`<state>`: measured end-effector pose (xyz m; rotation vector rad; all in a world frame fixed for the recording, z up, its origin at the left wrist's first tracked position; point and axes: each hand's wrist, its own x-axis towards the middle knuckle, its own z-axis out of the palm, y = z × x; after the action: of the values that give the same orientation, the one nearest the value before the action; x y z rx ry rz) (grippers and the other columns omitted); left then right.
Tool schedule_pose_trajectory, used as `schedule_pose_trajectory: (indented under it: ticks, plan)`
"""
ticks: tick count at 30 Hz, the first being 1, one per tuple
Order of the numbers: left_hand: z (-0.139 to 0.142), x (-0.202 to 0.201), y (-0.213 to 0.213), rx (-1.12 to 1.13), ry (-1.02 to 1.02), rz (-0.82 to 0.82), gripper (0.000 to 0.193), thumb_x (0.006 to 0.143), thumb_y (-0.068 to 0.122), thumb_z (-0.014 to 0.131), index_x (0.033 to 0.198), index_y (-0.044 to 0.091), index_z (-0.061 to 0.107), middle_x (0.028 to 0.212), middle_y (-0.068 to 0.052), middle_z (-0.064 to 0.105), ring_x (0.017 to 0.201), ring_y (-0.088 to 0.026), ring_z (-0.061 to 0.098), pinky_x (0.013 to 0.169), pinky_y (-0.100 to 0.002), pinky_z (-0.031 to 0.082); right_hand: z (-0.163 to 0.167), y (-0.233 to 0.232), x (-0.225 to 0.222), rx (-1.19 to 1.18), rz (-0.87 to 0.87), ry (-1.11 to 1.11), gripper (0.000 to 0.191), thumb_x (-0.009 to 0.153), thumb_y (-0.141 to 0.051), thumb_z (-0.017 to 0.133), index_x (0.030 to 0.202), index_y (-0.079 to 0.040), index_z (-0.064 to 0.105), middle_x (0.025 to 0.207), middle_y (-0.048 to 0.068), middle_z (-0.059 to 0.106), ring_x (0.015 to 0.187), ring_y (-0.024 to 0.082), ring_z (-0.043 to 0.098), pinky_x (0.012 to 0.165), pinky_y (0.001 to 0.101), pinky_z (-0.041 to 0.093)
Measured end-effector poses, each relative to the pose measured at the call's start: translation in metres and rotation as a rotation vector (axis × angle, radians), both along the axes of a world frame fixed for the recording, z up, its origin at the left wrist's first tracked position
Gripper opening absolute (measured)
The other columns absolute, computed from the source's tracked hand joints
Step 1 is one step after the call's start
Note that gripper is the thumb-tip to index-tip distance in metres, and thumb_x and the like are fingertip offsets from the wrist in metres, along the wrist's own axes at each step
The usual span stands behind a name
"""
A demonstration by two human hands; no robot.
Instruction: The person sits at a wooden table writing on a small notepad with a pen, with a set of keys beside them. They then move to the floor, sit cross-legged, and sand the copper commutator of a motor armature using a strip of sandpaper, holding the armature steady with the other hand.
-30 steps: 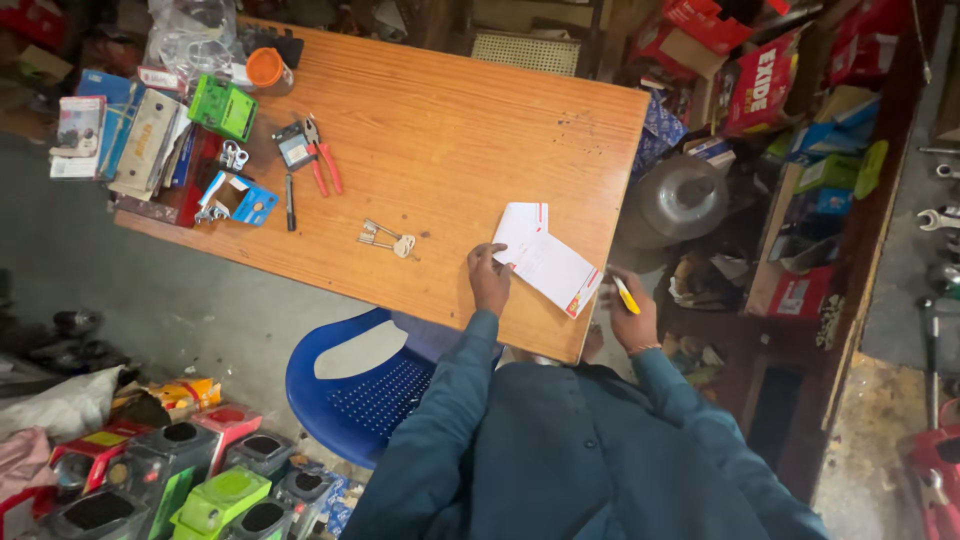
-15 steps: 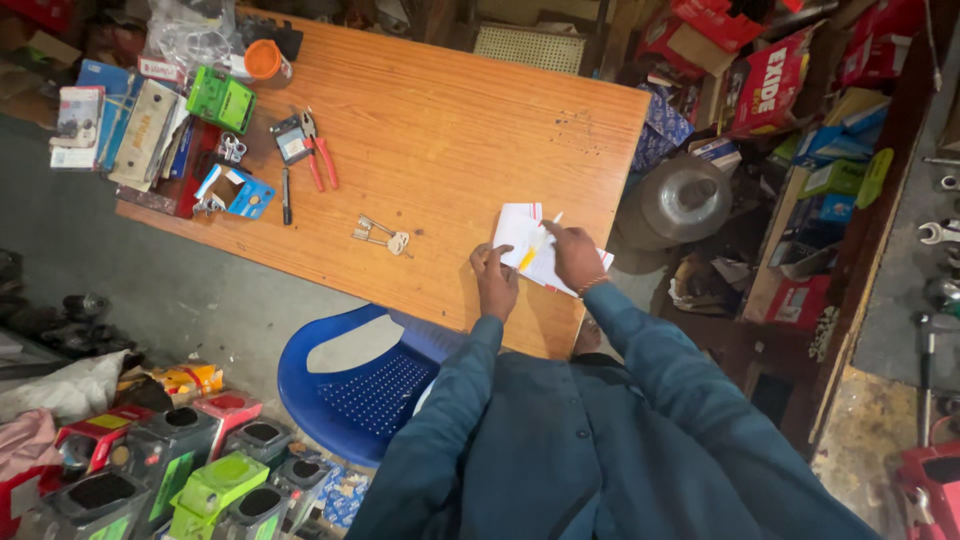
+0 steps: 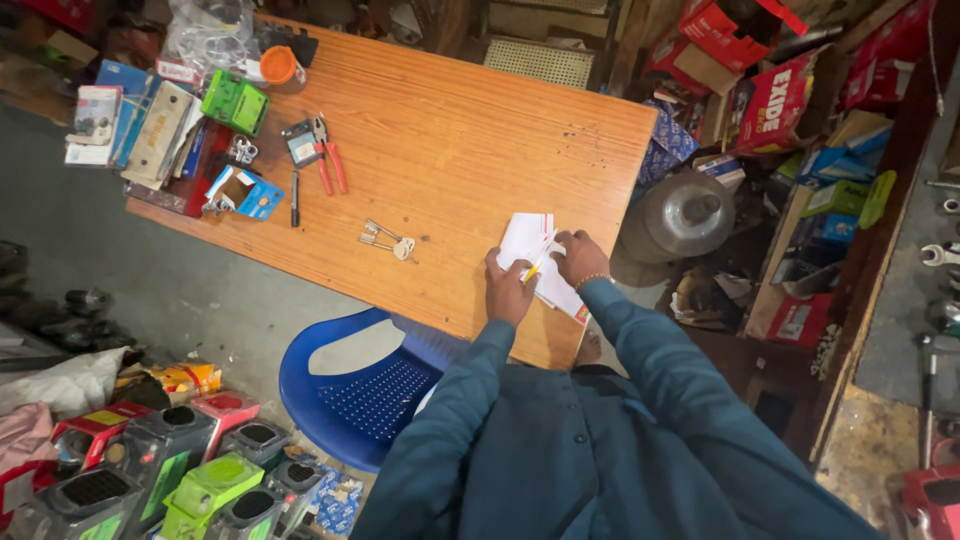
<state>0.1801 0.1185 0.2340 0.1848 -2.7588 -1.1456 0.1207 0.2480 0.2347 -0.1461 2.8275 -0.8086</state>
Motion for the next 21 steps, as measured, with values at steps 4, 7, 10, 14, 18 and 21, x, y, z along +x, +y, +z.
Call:
schedule_pose_trajectory:
  ticks: [4, 7, 10, 14, 18, 21]
  plan:
    - [0.004, 0.001, 0.003, -0.174, -0.011, -0.016, 0.025, 0.079, 0.022, 0.083, 0.099, 0.014, 0.072, 0.145, -0.019, 0.039, 0.119, -0.043, 0.051, 0.095, -0.053, 0.049, 0.014, 0.001, -0.015, 0.042, 0.046, -0.035, 0.047, 0.08, -0.027, 0.084, 0.122, -0.016, 0.067, 0.099, 0.018, 0.072, 0.095, 0.039, 0.069, 0.081, 0.0498, 0.056]
    - [0.005, 0.003, 0.001, -0.245, 0.068, -0.003, 0.029, 0.077, 0.017, 0.082, 0.103, 0.013, 0.072, 0.141, -0.02, 0.043, 0.119, -0.045, 0.05, 0.087, -0.056, 0.047, 0.032, 0.0, -0.027, -0.045, 0.025, -0.364, 0.055, 0.08, -0.024, 0.083, 0.131, -0.014, 0.063, 0.086, 0.017, 0.073, 0.085, 0.036, 0.074, 0.071, 0.0428, 0.058]
    - [0.006, 0.003, -0.007, -0.143, 0.17, -0.101, 0.033, 0.081, 0.011, 0.076, 0.114, 0.015, 0.071, 0.141, -0.015, 0.051, 0.121, -0.041, 0.052, 0.098, -0.052, 0.048, 0.048, -0.001, -0.036, -0.275, -0.078, -0.636, 0.059, 0.08, -0.016, 0.081, 0.134, -0.009, 0.06, 0.081, 0.017, 0.07, 0.071, 0.031, 0.068, 0.057, 0.0382, 0.054]
    - [0.012, 0.002, -0.024, 0.117, 0.064, -0.304, 0.053, 0.084, 0.001, 0.062, 0.136, 0.012, 0.067, 0.138, -0.012, 0.059, 0.125, -0.037, 0.056, 0.11, -0.047, 0.049, 0.059, -0.003, -0.044, -0.587, -0.232, -0.851, 0.049, 0.078, -0.013, 0.077, 0.125, -0.004, 0.066, 0.085, 0.004, 0.072, 0.071, 0.016, 0.07, 0.054, 0.0313, 0.057]
    - [0.018, 0.0, -0.033, 0.209, 0.169, -0.379, 0.062, 0.074, 0.012, 0.077, 0.133, 0.002, 0.061, 0.126, -0.022, 0.058, 0.113, -0.042, 0.055, 0.097, -0.048, 0.047, 0.064, -0.007, -0.045, -0.634, 0.589, -0.22, 0.028, 0.089, -0.016, 0.073, 0.114, -0.008, 0.067, 0.088, 0.008, 0.073, 0.077, 0.018, 0.067, 0.062, 0.0288, 0.056]
    - [0.015, -0.001, -0.033, 0.431, 0.017, -0.186, 0.038, 0.092, 0.021, 0.074, 0.124, 0.003, 0.067, 0.111, -0.014, 0.07, 0.098, -0.032, 0.069, 0.086, -0.04, 0.055, 0.064, -0.019, -0.044, -1.015, -0.369, -1.099, 0.037, 0.102, -0.033, 0.069, 0.114, 0.002, 0.065, 0.085, 0.013, 0.072, 0.068, 0.018, 0.061, 0.055, 0.0283, 0.053]
